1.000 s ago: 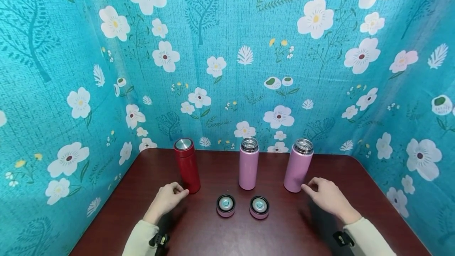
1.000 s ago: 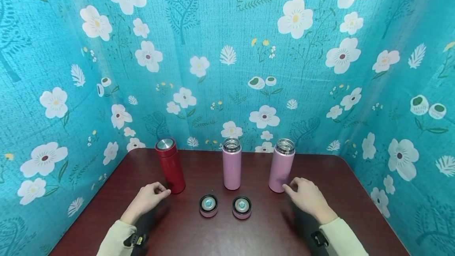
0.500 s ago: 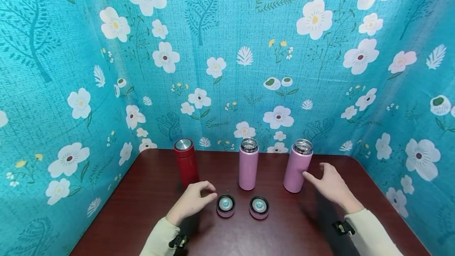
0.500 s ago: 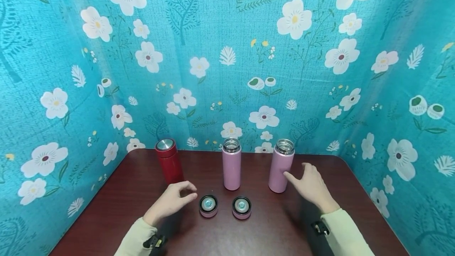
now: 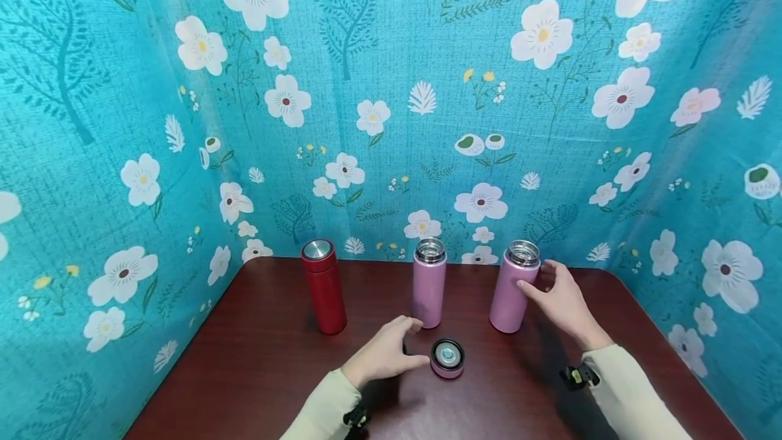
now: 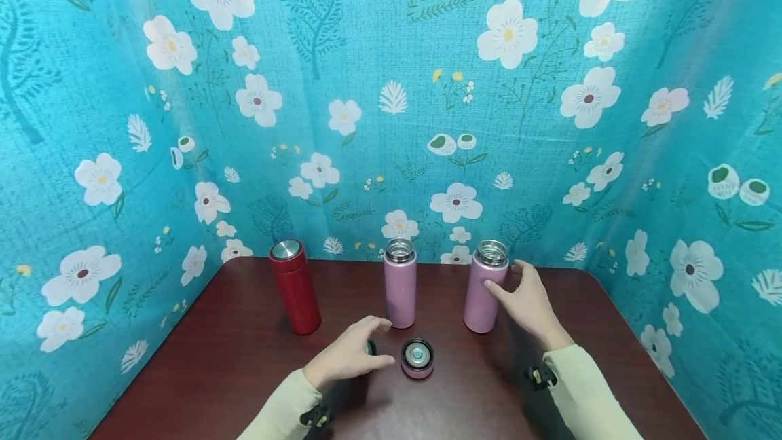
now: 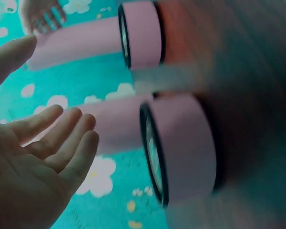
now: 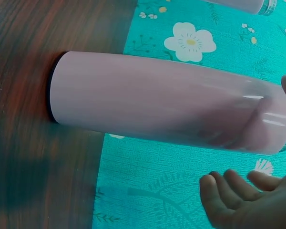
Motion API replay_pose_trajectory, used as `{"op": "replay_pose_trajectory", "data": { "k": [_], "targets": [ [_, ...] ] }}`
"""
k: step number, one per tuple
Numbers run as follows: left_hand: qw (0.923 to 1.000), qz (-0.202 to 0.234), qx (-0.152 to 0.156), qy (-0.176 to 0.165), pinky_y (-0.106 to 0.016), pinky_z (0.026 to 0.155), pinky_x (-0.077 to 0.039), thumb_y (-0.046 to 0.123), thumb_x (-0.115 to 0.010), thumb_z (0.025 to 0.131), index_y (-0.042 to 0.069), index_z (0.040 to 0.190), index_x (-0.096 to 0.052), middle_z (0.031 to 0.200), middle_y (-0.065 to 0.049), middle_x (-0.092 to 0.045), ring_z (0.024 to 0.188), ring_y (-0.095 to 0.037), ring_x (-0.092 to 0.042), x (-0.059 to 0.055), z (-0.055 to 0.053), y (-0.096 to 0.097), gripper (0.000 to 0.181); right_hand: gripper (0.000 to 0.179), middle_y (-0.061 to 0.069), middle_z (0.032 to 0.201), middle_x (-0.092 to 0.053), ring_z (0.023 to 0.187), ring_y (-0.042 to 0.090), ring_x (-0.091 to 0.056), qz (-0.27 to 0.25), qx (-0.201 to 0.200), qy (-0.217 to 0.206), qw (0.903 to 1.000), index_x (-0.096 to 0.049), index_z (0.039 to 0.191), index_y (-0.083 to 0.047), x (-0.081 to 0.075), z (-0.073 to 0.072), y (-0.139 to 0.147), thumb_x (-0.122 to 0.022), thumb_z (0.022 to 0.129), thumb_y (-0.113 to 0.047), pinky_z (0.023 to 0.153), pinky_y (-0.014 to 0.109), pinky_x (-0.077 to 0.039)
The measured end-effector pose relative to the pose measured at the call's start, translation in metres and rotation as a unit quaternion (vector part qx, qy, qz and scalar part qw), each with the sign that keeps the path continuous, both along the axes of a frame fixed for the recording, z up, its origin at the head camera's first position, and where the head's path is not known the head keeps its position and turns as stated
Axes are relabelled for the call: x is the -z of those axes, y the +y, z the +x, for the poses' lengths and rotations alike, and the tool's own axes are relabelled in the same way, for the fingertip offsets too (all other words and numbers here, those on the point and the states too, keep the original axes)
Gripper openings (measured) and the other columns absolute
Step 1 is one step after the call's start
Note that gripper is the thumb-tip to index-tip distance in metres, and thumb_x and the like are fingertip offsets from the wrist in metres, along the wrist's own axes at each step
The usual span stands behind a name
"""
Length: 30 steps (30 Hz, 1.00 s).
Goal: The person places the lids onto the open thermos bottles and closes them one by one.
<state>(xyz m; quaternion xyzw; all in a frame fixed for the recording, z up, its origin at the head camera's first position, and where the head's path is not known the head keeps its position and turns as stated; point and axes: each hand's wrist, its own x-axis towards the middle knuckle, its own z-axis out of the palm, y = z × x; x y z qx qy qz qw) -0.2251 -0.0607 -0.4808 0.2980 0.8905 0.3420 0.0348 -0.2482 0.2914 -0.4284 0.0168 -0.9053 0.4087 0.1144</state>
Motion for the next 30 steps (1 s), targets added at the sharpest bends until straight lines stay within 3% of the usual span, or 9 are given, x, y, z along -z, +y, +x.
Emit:
{"op": "replay_pose_trajectory", "data": {
  "k": [8, 12, 15, 20, 30],
  "targets": [
    [0.998, -0.056, 0.001, 0.03, -0.029, 0.093, -0.043, 0.041, -0.078, 0.075, 0.001, 0.132, -0.049, 0.124, -0.007, -0.052, 0.114, -0.014, -0.05, 0.014, -0.002, 0.031, 0.075, 0.088, 0.03, 0.132, -0.039, 0.117, 0.045, -0.043, -0.036, -0.018, 0.03, 0.9988, -0.019, 0.143, 0.006, 0.002, -0.006, -0.002, -0.065, 0.087, -0.043, 0.091, 0.057, -0.041],
    [0.9982, -0.058, -0.012, 0.014, -0.029, 0.095, -0.042, 0.039, -0.08, 0.073, -0.002, 0.134, -0.045, 0.126, -0.011, -0.051, 0.117, -0.018, -0.048, 0.019, 0.001, 0.041, 0.081, 0.088, 0.03, 0.132, -0.04, 0.116, 0.044, -0.045, -0.045, -0.021, 0.027, 0.9984, -0.019, 0.144, 0.005, 0.005, -0.011, -0.004, -0.066, 0.087, -0.044, 0.091, 0.056, -0.043],
    [0.9978, -0.062, -0.022, 0.005, -0.03, 0.093, -0.043, 0.039, -0.081, 0.071, -0.002, 0.133, -0.045, 0.124, -0.012, -0.052, 0.115, -0.019, -0.051, 0.023, 0.003, 0.047, 0.083, 0.09, 0.031, 0.134, -0.038, 0.117, 0.044, -0.044, -0.051, -0.017, 0.019, 0.9984, -0.018, 0.144, 0.005, 0.006, -0.013, -0.005, -0.065, 0.086, -0.045, 0.09, 0.056, -0.043],
    [0.9953, -0.087, -0.038, 0.019, -0.029, 0.09, -0.045, 0.042, -0.082, 0.07, -0.001, 0.131, -0.048, 0.121, -0.01, -0.054, 0.11, -0.019, -0.054, 0.028, 0.005, 0.055, 0.082, 0.089, 0.031, 0.135, -0.036, 0.118, 0.045, -0.042, -0.057, -0.014, 0.014, 0.9982, -0.017, 0.144, 0.005, 0.008, -0.016, -0.005, -0.065, 0.087, -0.044, 0.091, 0.058, -0.041],
    [0.9912, -0.107, -0.074, 0.024, -0.029, 0.085, -0.047, 0.042, -0.084, 0.065, 0.001, 0.124, -0.052, 0.111, -0.009, -0.057, 0.102, -0.02, -0.058, 0.035, 0.002, 0.065, 0.079, 0.087, 0.03, 0.134, -0.038, 0.118, 0.045, -0.041, -0.05, -0.011, 0.021, 0.9985, -0.021, 0.142, 0.005, 0.013, -0.023, -0.006, -0.066, 0.086, -0.044, 0.092, 0.061, -0.038]
  ]
}}
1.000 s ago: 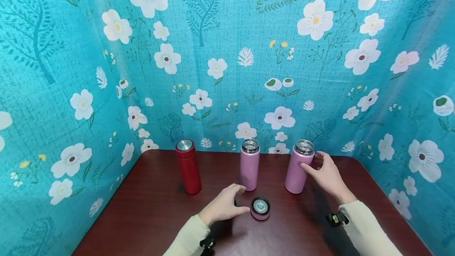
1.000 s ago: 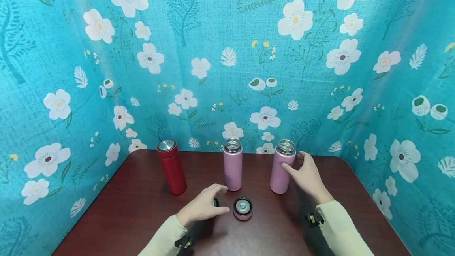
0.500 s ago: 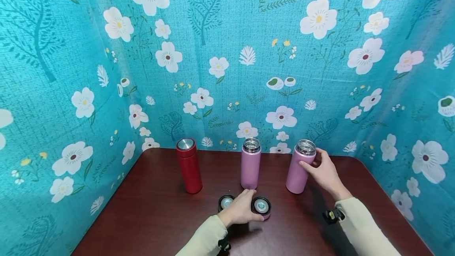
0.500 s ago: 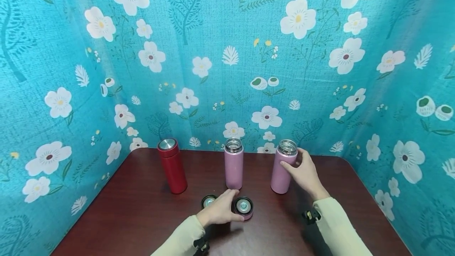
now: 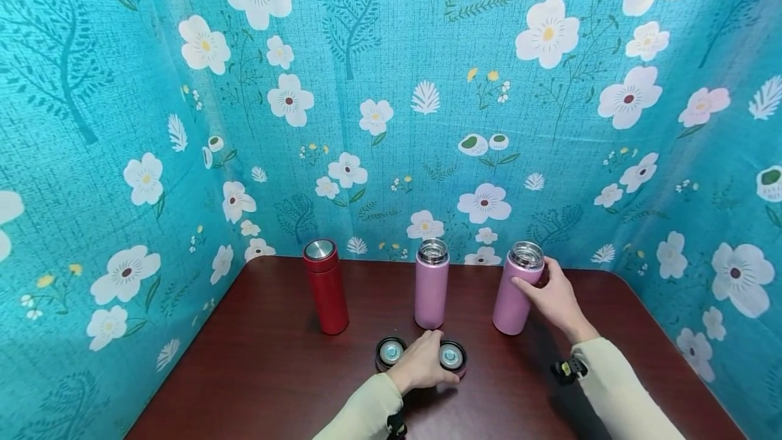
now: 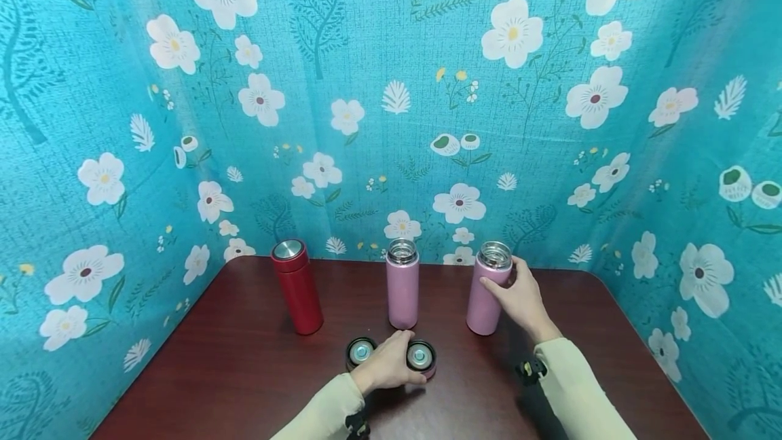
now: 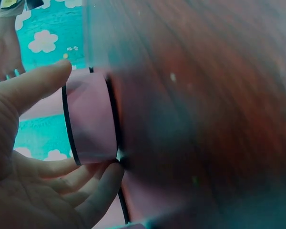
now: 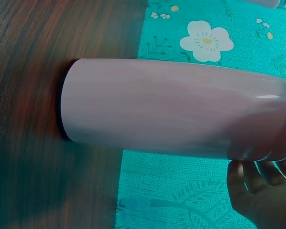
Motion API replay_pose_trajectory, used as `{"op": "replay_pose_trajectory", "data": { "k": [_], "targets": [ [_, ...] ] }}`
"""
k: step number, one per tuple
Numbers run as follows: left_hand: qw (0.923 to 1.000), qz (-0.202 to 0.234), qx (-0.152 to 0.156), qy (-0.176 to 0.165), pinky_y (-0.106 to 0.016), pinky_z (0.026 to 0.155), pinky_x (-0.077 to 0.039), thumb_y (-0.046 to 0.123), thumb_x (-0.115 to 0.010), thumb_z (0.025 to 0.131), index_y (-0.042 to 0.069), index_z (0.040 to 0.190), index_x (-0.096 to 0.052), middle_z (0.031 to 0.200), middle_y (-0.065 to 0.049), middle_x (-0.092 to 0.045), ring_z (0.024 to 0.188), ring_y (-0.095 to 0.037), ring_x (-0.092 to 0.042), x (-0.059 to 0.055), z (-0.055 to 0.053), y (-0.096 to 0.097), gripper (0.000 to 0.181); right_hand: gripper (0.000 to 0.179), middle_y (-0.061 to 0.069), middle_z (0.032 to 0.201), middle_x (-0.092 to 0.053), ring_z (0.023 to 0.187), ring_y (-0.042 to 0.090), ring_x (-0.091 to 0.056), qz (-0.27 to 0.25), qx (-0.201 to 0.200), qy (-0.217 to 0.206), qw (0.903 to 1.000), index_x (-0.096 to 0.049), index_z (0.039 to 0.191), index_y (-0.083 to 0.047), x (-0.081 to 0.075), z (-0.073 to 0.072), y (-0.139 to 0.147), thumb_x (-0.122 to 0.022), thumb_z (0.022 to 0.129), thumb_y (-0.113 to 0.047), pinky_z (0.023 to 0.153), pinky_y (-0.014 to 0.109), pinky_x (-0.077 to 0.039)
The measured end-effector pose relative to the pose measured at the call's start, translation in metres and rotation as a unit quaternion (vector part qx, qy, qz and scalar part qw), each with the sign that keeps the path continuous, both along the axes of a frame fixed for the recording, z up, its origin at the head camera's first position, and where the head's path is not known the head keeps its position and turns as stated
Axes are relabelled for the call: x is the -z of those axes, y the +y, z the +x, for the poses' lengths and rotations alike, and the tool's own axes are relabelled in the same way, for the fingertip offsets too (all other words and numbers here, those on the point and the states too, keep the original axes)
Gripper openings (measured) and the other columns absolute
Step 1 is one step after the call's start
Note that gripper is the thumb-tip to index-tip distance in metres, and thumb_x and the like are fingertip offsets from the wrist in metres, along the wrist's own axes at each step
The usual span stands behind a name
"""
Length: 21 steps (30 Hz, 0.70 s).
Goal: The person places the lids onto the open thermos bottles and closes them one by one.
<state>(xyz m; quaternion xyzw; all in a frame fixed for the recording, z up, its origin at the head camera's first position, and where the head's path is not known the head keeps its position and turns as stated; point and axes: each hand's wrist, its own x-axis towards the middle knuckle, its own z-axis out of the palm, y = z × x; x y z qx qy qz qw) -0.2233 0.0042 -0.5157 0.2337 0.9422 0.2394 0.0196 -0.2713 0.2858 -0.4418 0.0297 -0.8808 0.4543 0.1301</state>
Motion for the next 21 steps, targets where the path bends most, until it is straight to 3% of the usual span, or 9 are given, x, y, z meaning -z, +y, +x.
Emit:
{"op": "replay_pose_trajectory", "data": {
  "k": [8, 21],
  "targets": [
    [0.9998, -0.005, -0.017, 0.01, -0.029, 0.075, -0.048, 0.04, -0.087, 0.061, 0.001, 0.116, -0.056, 0.096, -0.006, -0.057, 0.089, -0.02, -0.06, -0.0005, -0.0012, 0.0049, 0.075, 0.086, 0.029, 0.132, -0.041, 0.119, 0.043, -0.042, 0.01, 0.014, 0.012, 0.9998, -0.025, 0.141, 0.005, 0.0036, -0.0064, -0.0005, -0.068, 0.085, -0.044, 0.094, 0.061, -0.035],
    [0.9998, 0.013, -0.011, 0.011, -0.025, 0.078, -0.046, 0.039, -0.085, 0.063, 0.006, 0.113, -0.057, 0.094, 0.0, -0.054, 0.089, -0.016, -0.057, 0.0017, -0.0014, 0.0042, 0.066, 0.087, 0.027, 0.132, -0.041, 0.117, 0.043, -0.042, 0.004, 0.021, 0.006, 0.9997, -0.025, 0.141, 0.004, 0.0045, -0.0036, -0.003, -0.069, 0.083, -0.046, 0.092, 0.062, -0.038]
  ]
}}
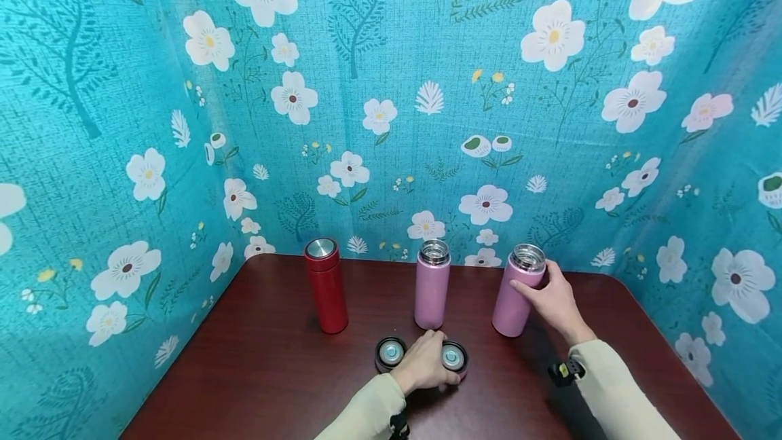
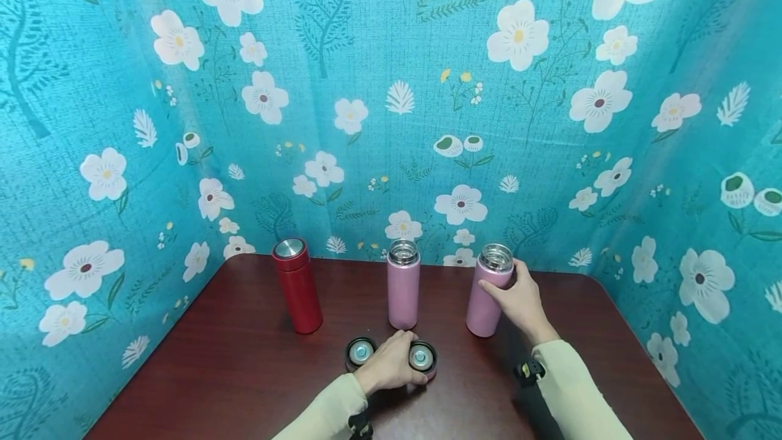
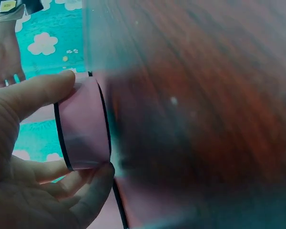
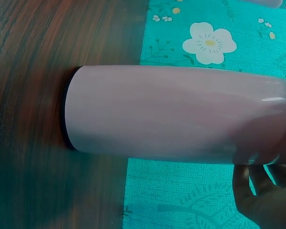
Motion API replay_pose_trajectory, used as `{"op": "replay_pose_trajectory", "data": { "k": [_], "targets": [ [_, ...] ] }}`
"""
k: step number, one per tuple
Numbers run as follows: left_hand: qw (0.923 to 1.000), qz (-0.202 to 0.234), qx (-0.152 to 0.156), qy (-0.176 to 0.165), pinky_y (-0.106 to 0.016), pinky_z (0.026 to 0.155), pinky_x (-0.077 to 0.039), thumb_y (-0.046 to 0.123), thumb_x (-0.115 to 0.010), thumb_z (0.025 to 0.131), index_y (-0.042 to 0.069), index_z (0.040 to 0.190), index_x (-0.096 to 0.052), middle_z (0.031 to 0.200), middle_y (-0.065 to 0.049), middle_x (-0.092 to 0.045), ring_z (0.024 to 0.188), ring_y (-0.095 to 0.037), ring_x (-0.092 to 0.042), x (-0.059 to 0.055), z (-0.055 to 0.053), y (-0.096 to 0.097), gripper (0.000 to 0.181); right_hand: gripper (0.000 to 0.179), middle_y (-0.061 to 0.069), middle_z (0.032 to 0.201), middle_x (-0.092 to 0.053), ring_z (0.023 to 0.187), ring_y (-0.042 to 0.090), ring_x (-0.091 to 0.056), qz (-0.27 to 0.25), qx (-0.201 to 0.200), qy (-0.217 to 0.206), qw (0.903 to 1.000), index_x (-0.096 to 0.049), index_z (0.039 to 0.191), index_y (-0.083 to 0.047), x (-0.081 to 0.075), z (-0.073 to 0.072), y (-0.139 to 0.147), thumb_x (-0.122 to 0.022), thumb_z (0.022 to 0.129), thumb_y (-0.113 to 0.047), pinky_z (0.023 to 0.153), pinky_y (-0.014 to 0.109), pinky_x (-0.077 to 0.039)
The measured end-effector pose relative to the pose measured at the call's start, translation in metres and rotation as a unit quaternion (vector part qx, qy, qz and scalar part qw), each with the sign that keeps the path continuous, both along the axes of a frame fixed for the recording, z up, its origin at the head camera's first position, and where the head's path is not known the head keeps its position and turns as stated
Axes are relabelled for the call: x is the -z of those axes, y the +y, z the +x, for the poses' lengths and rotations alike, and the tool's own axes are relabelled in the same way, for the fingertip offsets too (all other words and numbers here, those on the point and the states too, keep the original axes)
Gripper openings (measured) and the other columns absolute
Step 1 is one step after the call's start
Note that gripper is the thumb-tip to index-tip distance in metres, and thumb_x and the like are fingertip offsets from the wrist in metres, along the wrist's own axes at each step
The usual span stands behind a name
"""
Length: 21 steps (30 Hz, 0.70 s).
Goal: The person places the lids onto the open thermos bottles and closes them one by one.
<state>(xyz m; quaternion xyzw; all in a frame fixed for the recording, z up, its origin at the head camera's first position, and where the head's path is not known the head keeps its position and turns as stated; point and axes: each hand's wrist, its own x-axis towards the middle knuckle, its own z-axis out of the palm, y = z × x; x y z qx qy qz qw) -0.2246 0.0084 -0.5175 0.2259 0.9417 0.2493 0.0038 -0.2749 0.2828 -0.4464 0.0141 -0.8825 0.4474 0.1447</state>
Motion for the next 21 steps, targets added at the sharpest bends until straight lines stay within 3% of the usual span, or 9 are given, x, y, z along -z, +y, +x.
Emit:
{"op": "replay_pose_trajectory", "data": {
  "k": [13, 21],
  "targets": [
    [0.9956, 0.093, 0.013, 0.002, -0.027, 0.08, -0.046, 0.04, -0.082, 0.067, 0.009, 0.114, -0.057, 0.099, 0.004, -0.052, 0.093, -0.012, -0.053, -0.019, 0.003, -0.018, 0.062, 0.08, 0.023, 0.126, -0.049, 0.111, 0.038, -0.05, 0.004, -0.015, 0.028, 0.9995, -0.034, 0.137, 0.001, 0.0, 0.016, -0.01, -0.072, 0.081, -0.042, 0.087, 0.056, -0.044],
    [0.99, 0.14, -0.004, -0.021, -0.03, 0.079, -0.046, 0.042, -0.078, 0.071, 0.011, 0.116, -0.055, 0.102, 0.006, -0.051, 0.093, -0.011, -0.051, -0.029, 0.003, -0.036, 0.059, 0.072, 0.017, 0.117, -0.056, 0.099, 0.03, -0.058, 0.004, -0.027, 0.054, 0.9982, -0.041, 0.132, -0.003, 0.0, 0.032, -0.021, -0.076, 0.079, -0.037, 0.071, 0.029, -0.051]
  ]
}}
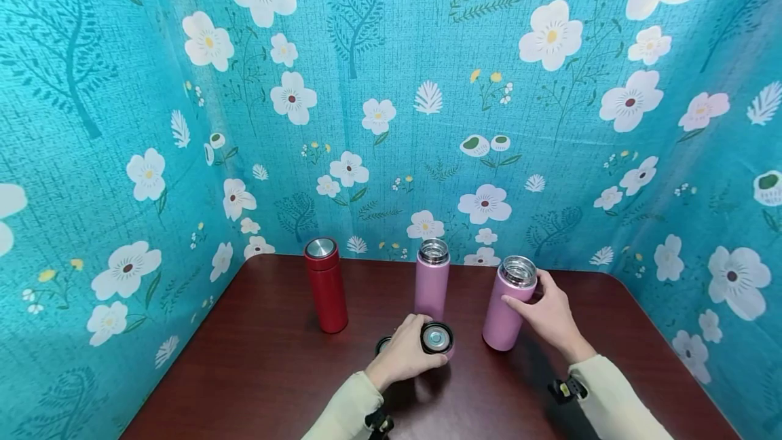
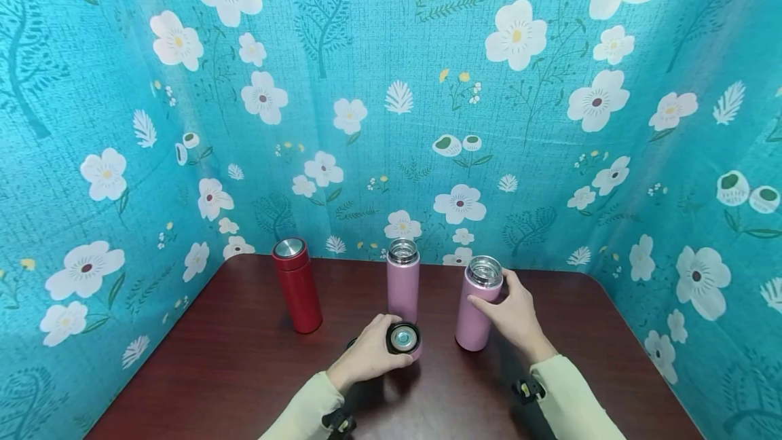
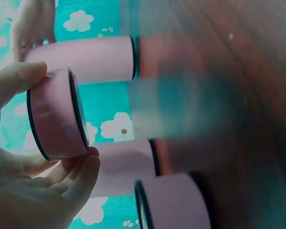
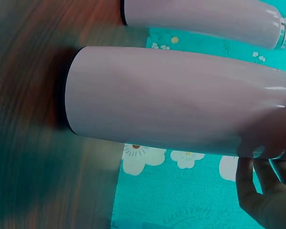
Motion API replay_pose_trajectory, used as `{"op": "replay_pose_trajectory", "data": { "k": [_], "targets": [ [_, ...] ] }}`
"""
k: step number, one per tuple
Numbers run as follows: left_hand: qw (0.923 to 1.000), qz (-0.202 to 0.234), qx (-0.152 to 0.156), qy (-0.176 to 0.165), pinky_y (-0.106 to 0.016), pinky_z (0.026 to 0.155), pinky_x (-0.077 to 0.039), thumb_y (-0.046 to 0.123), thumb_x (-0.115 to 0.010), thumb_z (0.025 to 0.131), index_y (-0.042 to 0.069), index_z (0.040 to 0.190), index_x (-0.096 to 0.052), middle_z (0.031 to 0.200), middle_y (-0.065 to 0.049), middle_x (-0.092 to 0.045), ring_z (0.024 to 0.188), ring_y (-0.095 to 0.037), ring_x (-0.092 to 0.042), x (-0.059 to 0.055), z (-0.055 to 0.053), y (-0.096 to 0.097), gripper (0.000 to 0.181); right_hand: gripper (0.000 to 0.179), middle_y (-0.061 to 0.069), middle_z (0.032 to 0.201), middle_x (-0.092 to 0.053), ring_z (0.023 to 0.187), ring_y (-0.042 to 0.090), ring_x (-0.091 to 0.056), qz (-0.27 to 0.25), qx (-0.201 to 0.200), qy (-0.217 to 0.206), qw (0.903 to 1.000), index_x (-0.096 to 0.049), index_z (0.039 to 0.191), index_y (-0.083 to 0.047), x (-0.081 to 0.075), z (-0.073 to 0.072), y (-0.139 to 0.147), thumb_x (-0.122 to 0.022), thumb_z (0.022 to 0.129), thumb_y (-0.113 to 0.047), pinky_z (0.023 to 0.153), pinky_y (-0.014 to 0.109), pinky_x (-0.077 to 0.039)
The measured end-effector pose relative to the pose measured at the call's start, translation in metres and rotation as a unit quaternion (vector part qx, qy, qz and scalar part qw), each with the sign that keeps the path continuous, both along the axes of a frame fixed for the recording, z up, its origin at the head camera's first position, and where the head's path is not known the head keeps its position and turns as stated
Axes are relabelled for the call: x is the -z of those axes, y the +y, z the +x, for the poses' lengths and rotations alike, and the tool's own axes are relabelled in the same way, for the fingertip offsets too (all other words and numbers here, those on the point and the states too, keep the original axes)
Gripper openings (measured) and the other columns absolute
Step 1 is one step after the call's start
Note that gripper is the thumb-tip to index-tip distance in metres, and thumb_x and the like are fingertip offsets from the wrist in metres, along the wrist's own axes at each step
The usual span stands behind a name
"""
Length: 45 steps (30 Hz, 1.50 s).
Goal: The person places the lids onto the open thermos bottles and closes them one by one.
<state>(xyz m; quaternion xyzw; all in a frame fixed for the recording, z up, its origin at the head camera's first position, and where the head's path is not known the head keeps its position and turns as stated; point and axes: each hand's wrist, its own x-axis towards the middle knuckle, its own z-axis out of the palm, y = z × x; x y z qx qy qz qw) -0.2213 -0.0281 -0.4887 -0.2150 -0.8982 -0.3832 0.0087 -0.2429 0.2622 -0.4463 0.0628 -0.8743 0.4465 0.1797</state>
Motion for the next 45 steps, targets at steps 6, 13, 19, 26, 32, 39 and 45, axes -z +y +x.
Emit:
{"op": "replay_pose_trajectory", "data": {
  "k": [6, 13, 19, 26, 32, 39, 45],
  "targets": [
    [0.9993, 0.036, -0.011, 0.002, -0.031, 0.081, -0.047, 0.036, -0.077, 0.073, 0.01, 0.12, -0.052, 0.106, 0.004, -0.05, 0.097, -0.013, -0.05, -0.008, 0.0, -0.016, 0.059, 0.071, 0.012, 0.117, -0.058, 0.093, 0.018, -0.059, -0.003, -0.013, 0.019, 0.9997, -0.043, 0.132, -0.005, -0.002, 0.014, -0.01, -0.079, 0.077, -0.032, 0.07, 0.023, -0.051],
    [0.9974, 0.067, -0.025, 0.012, -0.036, 0.086, -0.046, 0.035, -0.077, 0.074, 0.005, 0.129, -0.047, 0.113, 0.0, -0.052, 0.105, -0.017, -0.05, -0.017, 0.0, -0.031, 0.069, 0.073, 0.01, 0.12, -0.057, 0.096, 0.02, -0.059, -0.009, -0.039, 0.026, 0.9989, -0.042, 0.134, -0.006, -0.004, 0.031, -0.021, -0.08, 0.076, -0.029, 0.071, 0.023, -0.051],
    [0.9948, 0.096, -0.034, 0.001, -0.04, 0.086, -0.047, 0.035, -0.079, 0.074, 0.005, 0.129, -0.046, 0.115, -0.002, -0.054, 0.106, -0.019, -0.051, -0.023, 0.0, -0.04, 0.071, 0.073, 0.005, 0.119, -0.057, 0.098, 0.015, -0.058, 0.003, -0.053, 0.037, 0.9979, -0.045, 0.131, -0.008, -0.001, 0.041, -0.03, -0.082, 0.073, -0.031, 0.074, 0.022, -0.051],
    [0.9923, 0.119, -0.036, -0.001, -0.037, 0.086, -0.047, 0.035, -0.079, 0.074, 0.006, 0.129, -0.046, 0.115, 0.0, -0.056, 0.104, -0.015, -0.053, -0.032, 0.003, -0.047, 0.071, 0.073, 0.002, 0.117, -0.059, 0.098, 0.008, -0.057, -0.008, -0.075, 0.05, 0.9959, -0.047, 0.13, -0.011, 0.0, 0.053, -0.04, -0.085, 0.07, -0.024, 0.075, 0.021, -0.05],
    [0.9901, 0.134, -0.043, 0.003, -0.034, 0.085, -0.047, 0.04, -0.078, 0.075, 0.01, 0.129, -0.046, 0.115, 0.002, -0.056, 0.104, -0.013, -0.053, -0.04, 0.004, -0.049, 0.07, 0.073, 0.002, 0.116, -0.06, 0.098, 0.005, -0.057, -0.021, -0.103, 0.072, 0.9918, -0.048, 0.129, -0.011, 0.0, 0.061, -0.047, -0.086, 0.068, -0.016, 0.077, 0.02, -0.049],
    [0.9844, 0.171, -0.04, 0.01, -0.038, 0.086, -0.047, 0.037, -0.077, 0.077, 0.013, 0.131, -0.045, 0.121, 0.0, -0.054, 0.107, -0.017, -0.05, -0.045, 0.006, -0.053, 0.068, 0.072, 0.002, 0.116, -0.06, 0.101, 0.006, -0.057, -0.038, -0.129, 0.066, 0.9886, -0.049, 0.13, -0.013, 0.002, 0.066, -0.051, -0.086, 0.068, -0.016, 0.081, 0.017, -0.047],
    [0.9814, 0.189, -0.033, 0.007, -0.037, 0.088, -0.045, 0.031, -0.076, 0.078, 0.015, 0.133, -0.043, 0.124, 0.0, -0.051, 0.109, -0.016, -0.047, -0.047, 0.005, -0.054, 0.066, 0.07, 0.001, 0.116, -0.059, 0.104, 0.009, -0.057, -0.047, -0.156, 0.066, 0.9844, -0.05, 0.128, -0.014, 0.005, 0.067, -0.055, -0.086, 0.068, -0.017, 0.085, 0.017, -0.045]
  ]
}}
